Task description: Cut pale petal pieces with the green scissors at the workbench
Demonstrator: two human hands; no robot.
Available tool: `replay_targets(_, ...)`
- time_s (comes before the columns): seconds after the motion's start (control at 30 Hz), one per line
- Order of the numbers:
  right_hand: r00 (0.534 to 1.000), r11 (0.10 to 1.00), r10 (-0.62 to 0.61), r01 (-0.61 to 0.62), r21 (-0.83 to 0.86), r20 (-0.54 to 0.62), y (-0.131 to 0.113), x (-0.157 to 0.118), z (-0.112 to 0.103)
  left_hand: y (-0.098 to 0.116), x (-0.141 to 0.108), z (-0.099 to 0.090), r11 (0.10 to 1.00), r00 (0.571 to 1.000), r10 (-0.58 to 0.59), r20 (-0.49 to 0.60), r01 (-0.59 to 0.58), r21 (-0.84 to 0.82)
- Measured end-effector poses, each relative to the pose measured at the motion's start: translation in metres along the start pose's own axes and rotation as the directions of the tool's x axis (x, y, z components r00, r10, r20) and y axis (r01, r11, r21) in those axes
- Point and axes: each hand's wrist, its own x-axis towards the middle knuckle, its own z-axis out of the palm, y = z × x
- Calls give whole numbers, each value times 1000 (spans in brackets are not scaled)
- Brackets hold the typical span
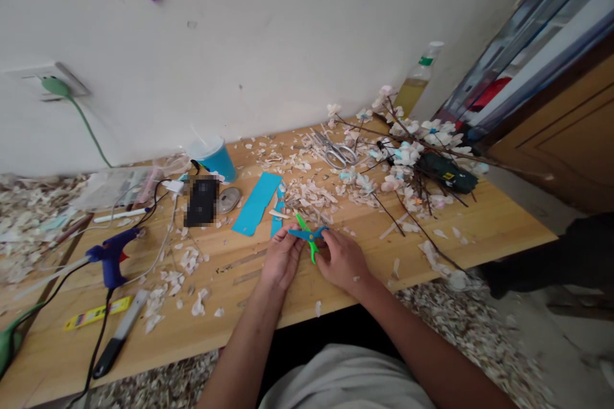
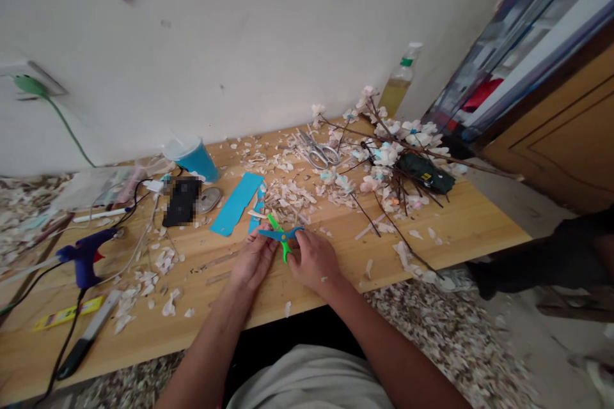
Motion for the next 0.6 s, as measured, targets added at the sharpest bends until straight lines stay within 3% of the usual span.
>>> replay_targets(0.27, 1000, 1000, -6, 7, 12, -27, 3, -1, 1, -2, -2, 2, 999, 999, -27, 45, 26, 41)
replay_targets(0.6, 1000, 1000, 3, -3, 18, -25, 4, -1, 2, -1, -2, 4, 989, 997, 73, 24, -76, 127)
